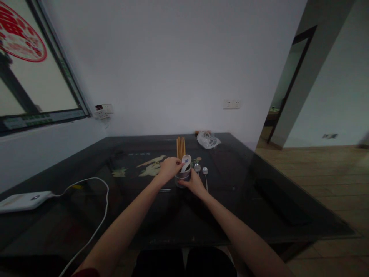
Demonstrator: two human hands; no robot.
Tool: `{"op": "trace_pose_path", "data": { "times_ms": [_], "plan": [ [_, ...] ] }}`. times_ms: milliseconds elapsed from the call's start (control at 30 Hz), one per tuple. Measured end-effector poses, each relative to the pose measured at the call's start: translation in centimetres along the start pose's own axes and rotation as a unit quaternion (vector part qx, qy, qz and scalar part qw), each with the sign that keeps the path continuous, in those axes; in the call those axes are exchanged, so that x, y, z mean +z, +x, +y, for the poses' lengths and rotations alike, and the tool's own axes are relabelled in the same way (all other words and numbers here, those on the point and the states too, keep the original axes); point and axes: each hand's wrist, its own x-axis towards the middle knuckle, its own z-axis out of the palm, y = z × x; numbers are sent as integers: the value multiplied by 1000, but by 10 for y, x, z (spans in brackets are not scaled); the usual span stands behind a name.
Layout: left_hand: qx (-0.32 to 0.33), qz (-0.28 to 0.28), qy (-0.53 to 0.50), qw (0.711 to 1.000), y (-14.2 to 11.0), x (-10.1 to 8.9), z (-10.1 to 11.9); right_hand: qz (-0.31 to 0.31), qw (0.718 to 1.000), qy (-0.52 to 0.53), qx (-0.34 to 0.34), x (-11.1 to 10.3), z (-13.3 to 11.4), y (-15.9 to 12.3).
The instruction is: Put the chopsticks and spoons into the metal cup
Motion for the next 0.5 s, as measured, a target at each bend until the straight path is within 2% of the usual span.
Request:
{"op": "trace_pose_path", "data": {
  "times_ms": [267, 500],
  "plan": [
    [-7, -40, 102, 994, -2, -5, 13, 8, 1000, -27, 10, -1, -3, -3],
    [-4, -46, 133, 990, -3, -7, 17, 8, 1000, -25, 4, -2, -5, -4]
  ]
}}
